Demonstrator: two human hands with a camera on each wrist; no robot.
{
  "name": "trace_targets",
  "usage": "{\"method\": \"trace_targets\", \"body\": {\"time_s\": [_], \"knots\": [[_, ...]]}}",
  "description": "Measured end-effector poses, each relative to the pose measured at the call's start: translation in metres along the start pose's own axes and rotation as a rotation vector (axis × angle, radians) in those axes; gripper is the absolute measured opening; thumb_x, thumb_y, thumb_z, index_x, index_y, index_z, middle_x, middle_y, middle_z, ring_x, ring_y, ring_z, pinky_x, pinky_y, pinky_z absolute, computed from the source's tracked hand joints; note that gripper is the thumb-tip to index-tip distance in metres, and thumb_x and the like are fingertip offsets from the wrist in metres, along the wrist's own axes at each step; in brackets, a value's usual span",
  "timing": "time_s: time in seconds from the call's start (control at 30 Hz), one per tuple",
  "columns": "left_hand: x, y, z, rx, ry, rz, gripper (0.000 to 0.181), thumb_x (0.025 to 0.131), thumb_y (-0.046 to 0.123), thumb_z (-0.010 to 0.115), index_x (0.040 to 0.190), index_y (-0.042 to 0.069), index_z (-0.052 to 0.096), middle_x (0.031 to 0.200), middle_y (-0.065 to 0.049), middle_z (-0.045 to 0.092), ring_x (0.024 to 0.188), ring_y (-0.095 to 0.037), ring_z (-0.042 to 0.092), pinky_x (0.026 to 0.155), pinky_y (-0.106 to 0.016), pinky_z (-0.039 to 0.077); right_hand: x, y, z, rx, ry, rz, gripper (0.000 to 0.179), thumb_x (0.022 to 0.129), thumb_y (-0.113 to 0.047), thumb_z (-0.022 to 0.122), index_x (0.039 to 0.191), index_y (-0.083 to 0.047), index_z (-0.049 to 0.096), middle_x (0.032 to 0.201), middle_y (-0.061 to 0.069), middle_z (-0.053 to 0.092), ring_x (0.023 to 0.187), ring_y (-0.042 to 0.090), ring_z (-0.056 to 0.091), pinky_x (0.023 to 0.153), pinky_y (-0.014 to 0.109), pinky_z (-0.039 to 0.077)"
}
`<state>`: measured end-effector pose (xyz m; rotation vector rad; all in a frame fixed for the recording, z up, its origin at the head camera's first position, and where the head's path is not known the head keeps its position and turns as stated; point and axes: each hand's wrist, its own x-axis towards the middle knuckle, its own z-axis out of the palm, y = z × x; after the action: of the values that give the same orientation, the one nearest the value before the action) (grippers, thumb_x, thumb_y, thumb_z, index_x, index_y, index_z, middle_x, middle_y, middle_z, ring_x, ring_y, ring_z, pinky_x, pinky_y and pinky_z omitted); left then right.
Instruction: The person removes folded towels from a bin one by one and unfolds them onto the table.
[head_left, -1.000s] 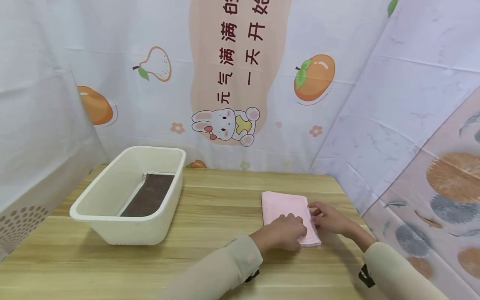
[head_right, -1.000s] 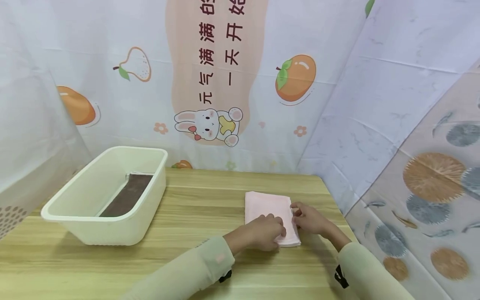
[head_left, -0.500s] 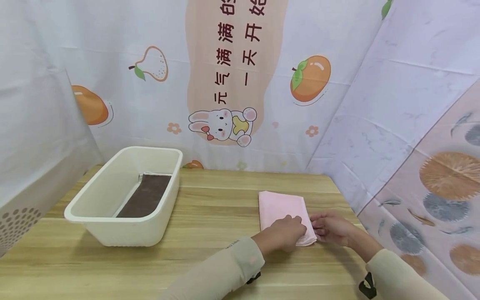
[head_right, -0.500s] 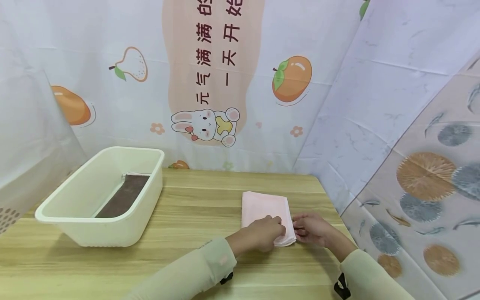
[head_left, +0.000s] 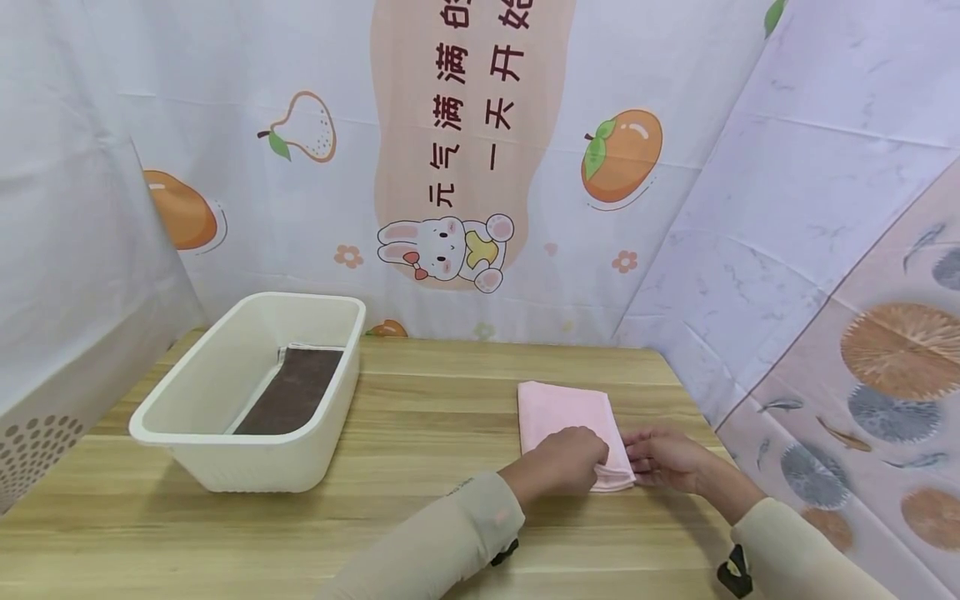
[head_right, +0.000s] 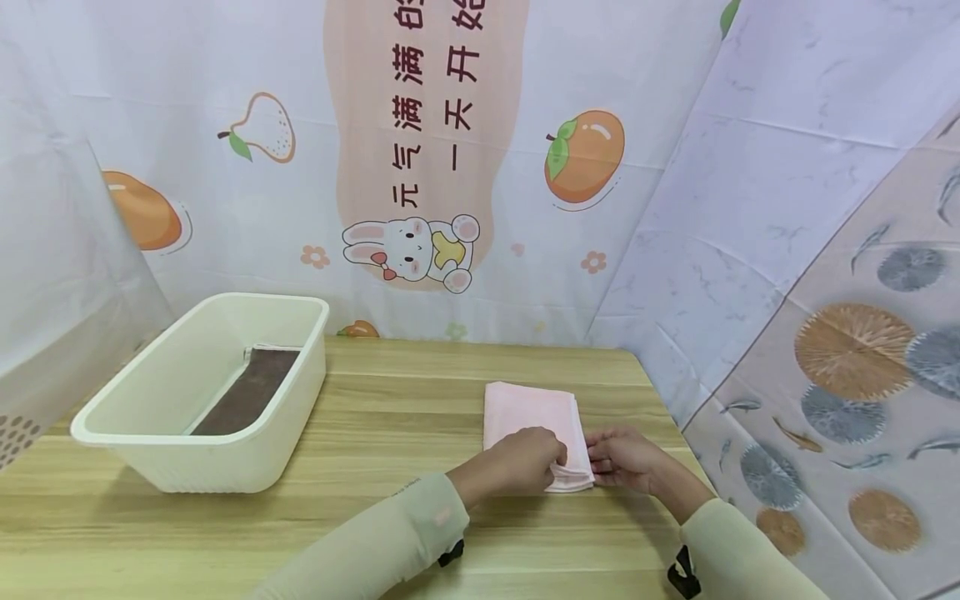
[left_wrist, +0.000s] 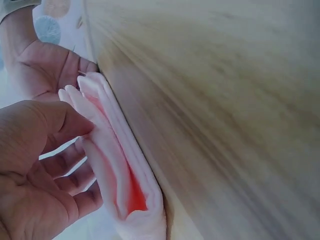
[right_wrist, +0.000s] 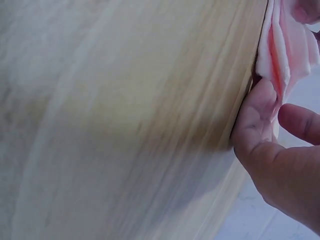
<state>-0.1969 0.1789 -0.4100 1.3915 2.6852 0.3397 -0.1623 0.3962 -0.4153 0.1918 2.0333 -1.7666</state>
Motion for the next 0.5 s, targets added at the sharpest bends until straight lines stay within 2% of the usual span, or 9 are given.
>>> {"method": "trace_targets", "body": {"time_s": [0.1,0.23,0.37,0.5], "knots": [[-0.001,-0.003,-0.002,-0.05,0.035,-0.025,0.014,0.085,0.008,0.071,0.085,0.022,0.07,0.08,0.01,0.056,0.073,-0.007,0.05,0.058,-0.025,0.043,0.0,0.001,0.0,-0.009,-0.004,-0.004,0.034,0.1,0.0,0.05,0.131,0.014,0.052,0.094,0.003,0.073,0.086,0.015,0.07,0.077,0.032,0.058],[-0.004,-0.011,-0.009,-0.119,0.092,-0.038,0.02,0.086,0.009,0.07,0.101,0.021,0.076,0.088,0.011,0.06,0.076,-0.005,0.052,0.059,-0.025,0.044,0.002,0.002,0.0,-0.005,-0.007,-0.016,0.035,0.099,0.0,0.051,0.132,0.014,0.049,0.096,0.003,0.072,0.089,0.016,0.07,0.078,0.033,0.058],[-0.008,-0.021,-0.015,-0.192,0.17,-0.004,0.023,0.087,0.007,0.068,0.106,0.017,0.076,0.089,0.01,0.06,0.075,-0.005,0.051,0.06,-0.021,0.042,0.004,0.004,0.001,-0.007,0.009,-0.024,0.031,0.098,0.002,0.054,0.127,0.012,0.049,0.093,0.004,0.07,0.087,0.016,0.069,0.078,0.034,0.058],[-0.014,-0.036,-0.022,-0.303,0.273,0.043,0.024,0.086,0.003,0.066,0.107,0.012,0.075,0.089,0.007,0.062,0.074,-0.004,0.051,0.062,-0.017,0.043,0.004,0.004,0.004,-0.04,0.021,-0.031,0.037,0.096,0.003,0.056,0.129,0.016,0.042,0.091,0.005,0.069,0.086,0.016,0.069,0.079,0.036,0.059]]}}
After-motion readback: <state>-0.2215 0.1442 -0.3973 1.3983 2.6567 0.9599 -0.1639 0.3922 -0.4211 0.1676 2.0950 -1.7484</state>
